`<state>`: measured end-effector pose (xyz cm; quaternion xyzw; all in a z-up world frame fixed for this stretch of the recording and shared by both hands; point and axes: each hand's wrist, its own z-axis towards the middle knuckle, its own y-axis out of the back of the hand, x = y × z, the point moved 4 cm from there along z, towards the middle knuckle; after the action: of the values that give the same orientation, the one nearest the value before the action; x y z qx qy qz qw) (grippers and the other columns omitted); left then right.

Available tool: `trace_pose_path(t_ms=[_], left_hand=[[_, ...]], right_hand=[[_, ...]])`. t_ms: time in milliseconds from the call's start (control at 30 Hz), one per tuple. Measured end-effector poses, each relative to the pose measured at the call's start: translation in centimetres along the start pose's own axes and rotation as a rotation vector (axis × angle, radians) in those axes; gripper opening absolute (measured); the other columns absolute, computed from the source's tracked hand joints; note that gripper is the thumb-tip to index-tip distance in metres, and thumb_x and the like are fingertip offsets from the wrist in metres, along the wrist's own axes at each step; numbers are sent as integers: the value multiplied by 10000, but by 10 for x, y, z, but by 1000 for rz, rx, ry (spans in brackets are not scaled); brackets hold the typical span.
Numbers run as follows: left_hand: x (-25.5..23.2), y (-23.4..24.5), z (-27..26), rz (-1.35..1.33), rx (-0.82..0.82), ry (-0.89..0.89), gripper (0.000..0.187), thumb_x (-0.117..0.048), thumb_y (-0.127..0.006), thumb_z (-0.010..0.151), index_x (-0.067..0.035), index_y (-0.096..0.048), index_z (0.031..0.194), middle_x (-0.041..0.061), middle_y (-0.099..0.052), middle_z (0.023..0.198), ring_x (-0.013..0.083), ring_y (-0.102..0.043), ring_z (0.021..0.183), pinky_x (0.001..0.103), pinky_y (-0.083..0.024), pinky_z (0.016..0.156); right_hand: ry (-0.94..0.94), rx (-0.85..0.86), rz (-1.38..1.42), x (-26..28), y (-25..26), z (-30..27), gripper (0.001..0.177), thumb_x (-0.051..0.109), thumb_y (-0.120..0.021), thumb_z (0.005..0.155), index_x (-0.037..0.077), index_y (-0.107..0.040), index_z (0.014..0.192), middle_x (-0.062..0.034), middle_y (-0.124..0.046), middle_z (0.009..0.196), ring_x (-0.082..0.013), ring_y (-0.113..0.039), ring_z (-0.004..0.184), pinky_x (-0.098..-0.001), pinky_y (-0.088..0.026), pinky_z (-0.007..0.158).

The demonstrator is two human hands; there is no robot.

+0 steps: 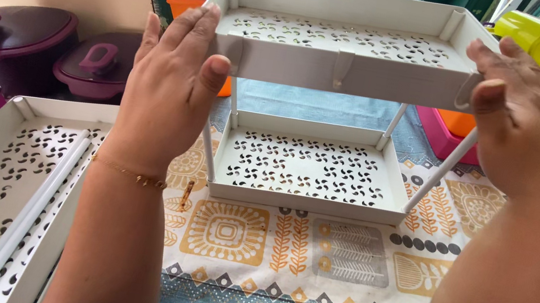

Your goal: The person assembles a two-tier white plastic rack by inserting vertical support rods into corner sockets on perforated trays. They align and press each rod into place, then lift and reposition the trays to complete the structure.

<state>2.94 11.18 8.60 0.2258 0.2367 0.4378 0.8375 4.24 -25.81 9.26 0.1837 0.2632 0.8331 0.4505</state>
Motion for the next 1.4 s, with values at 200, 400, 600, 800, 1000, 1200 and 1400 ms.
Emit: trace_pose_path(t_ms=[200,400,600,800,1000,1200,1400], left_hand=[[-16,8,-5,24,-223,-192,852,-670,-182,1143,29,-358,1599,248,-329,1673,356,-196,1599,563,-45,1308],[-4,-7,0,85,47,-30,841,-663,-237,1051,-42,-368,1603,133,-356,1674,295,-222,1601,592,-55,1301],[-10,-2,-4,89,-257,-216,799,-626,-221,1158,24,-350,1603,242,-316,1707,364,-213,1609,595,-16,1303],[11,-12,-1,49,57,80,781,-635,-229,1044,-116,-386,1607,73,-369,1683,246,-326,1570,597,-62,1339],[-14,-4,2,71,-125,-94,774,-589,-470,1067,-64,-371,1627,271,-251,1684,462,-177,1556,679,-61,1185],[-50,24,-9,65,-254,-175,522,-337,-749,1012,-110,-602,1458,192,-438,1615,419,-360,1540,593,-258,1248],[-89,31,-12,-80,-141,-233,301,-276,-773,938,-45,-750,1129,131,-744,1063,319,-692,988,442,-494,909]], right_hand=[[94,-265,-9,15,20,-1,844,675,-173,1129,-16,-427,1542,-319,-493,1535,-439,-416,1478,-588,-215,1190],[-44,32,5,1,0,-2,741,648,-264,1075,85,-468,1510,-215,-602,1342,-414,-401,1498,-551,-287,1243],[-13,-213,35,-3,12,-3,653,510,-408,1150,34,-383,1596,-281,-539,1407,-438,-474,1360,-547,-297,1147],[-179,11,-17,-14,0,-7,480,285,-621,1073,22,-526,1463,-246,-598,1352,-412,-600,1190,-483,-492,953],[-176,-127,-59,-18,-6,-1,232,111,-737,990,38,-671,1200,-144,-682,1185,-351,-609,1192,-457,-493,1001],[-78,-322,-349,20,-5,-1,84,119,-839,802,82,-766,824,-66,-736,838,-337,-595,925,-524,-446,871],[-67,-321,-118,86,-12,4,209,259,-844,994,61,-776,999,-99,-754,1005,-307,-642,938,-454,-498,869]])
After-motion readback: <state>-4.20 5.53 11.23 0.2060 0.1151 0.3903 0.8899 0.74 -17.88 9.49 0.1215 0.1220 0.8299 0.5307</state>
